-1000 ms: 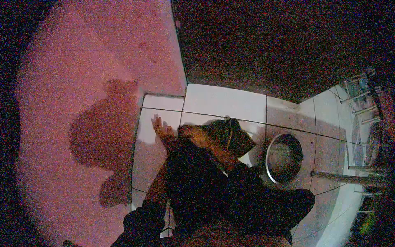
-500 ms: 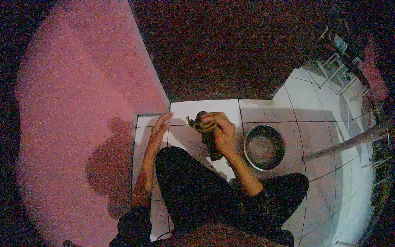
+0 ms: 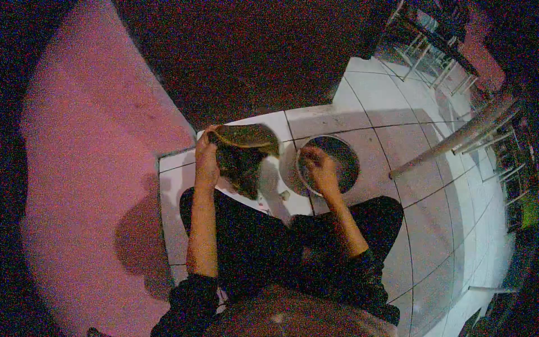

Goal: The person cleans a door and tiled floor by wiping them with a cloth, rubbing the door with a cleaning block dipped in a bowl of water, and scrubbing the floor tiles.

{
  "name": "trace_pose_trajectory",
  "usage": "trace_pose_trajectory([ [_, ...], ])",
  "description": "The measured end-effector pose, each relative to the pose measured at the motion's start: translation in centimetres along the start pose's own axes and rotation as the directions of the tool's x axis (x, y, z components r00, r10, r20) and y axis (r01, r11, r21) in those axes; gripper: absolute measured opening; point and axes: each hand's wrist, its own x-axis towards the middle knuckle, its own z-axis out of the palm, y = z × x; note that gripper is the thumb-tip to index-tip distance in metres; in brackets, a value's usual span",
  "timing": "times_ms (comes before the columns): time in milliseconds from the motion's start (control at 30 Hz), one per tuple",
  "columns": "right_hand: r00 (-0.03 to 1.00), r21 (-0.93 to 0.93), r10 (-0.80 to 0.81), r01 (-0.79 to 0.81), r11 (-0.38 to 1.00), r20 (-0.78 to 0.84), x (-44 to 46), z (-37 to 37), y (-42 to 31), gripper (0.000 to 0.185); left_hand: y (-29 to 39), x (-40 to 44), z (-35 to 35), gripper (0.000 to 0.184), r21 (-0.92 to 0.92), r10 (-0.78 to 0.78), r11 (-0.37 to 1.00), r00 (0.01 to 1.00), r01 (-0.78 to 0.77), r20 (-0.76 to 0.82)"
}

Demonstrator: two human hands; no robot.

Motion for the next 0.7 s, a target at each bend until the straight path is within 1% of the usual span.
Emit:
trace_pose_trajectory([
  [67,0.994,-0.139,0.073,-0.084,0.987,-0.081,-0.4,-1.6,1.9,0.027,0.1,-0.5,0.9,0.028,-0.216,-0.057,0.974,0.998,0.062,0.030],
  [167,0.991,-0.379,-0.115,0.134,0.916,0.071,-0.8,-1.4,4.1,0.019,-0.1,-0.3,1.2,0.020,-0.317,-0.145,0.934,0.986,0.164,0.080],
  [200,0.979,-0.624,-0.081,0.184,0.759,0.189,-1.1,0.1,6.1,0.018,-0.7,-0.2,0.9,0.022,-0.310,-0.145,0.937,0.987,0.160,0.072],
  [233,0.943,-0.698,0.071,0.189,0.691,0.325,-1.8,1.9,5.8,0.019,-1.2,-0.3,0.6,0.023,-0.324,-0.173,0.928,0.983,0.186,0.068],
  [267,0.872,-0.760,0.230,0.215,0.613,0.432,-2.6,3.8,5.3,0.020,-1.6,-0.3,0.3,0.023,-0.340,-0.197,0.917,0.978,0.207,0.065],
  [300,0.820,-0.778,0.239,0.338,0.530,0.520,-3.5,6.2,8.5,0.023,-1.9,-0.2,-0.1,0.024,-0.355,-0.216,0.908,0.974,0.224,0.061],
  [333,0.756,-0.732,0.222,0.445,0.515,0.616,-4.2,7.0,4.6,0.027,-2.6,-0.1,-0.6,0.025,-0.379,-0.200,0.901,0.978,0.209,0.064],
  [367,0.818,-0.733,0.119,0.427,0.530,0.563,-5.0,8.0,6.5,0.028,-3.4,0.0,-1.4,0.026,-0.363,-0.181,0.910,0.980,0.200,0.087],
  [400,0.867,-0.730,0.016,0.410,0.547,0.499,-5.8,9.6,9.9,0.028,-4.2,-0.1,-2.3,0.027,-0.347,-0.163,0.918,0.981,0.191,0.109],
  [433,0.902,-0.724,-0.087,0.394,0.566,0.423,-5.8,10.5,9.9,0.028,-3.8,-0.2,-2.4,0.028,-0.329,-0.145,0.927,0.980,0.181,0.133],
  [467,0.891,-0.700,0.081,0.292,0.651,0.447,-5.7,10.6,9.9,0.029,-3.9,-0.5,-1.9,0.029,-0.343,-0.192,0.918,0.980,0.198,0.050],
  [500,0.899,-0.707,-0.011,0.352,0.614,0.438,-5.8,11.1,11.6,0.026,-3.2,-1.0,-1.0,0.029,-0.359,-0.238,0.909,0.971,0.211,-0.033],
  [567,0.886,-0.724,-0.192,0.456,0.517,0.421,-6.1,11.8,16.4,0.022,-2.9,-1.5,-0.3,0.029,-0.281,-0.314,0.919,0.944,0.275,-0.105],
  [600,0.880,-0.694,-0.115,0.439,0.571,0.461,-5.7,10.6,15.4,0.022,-3.9,-1.6,-0.5,0.028,-0.187,-0.283,0.947,0.955,0.263,-0.091],
  [667,0.838,-0.633,0.035,0.383,0.673,0.544,-4.1,7.0,9.5,0.024,-4.9,-1.3,-0.2,0.031,0.137,-0.340,0.932,0.940,0.336,0.006],
  [700,0.875,-0.604,0.062,0.277,0.747,0.479,-3.4,5.2,4.9,0.024,-5.3,-1.1,-0.1,0.032,0.299,-0.379,0.888,0.924,0.350,0.044],
])
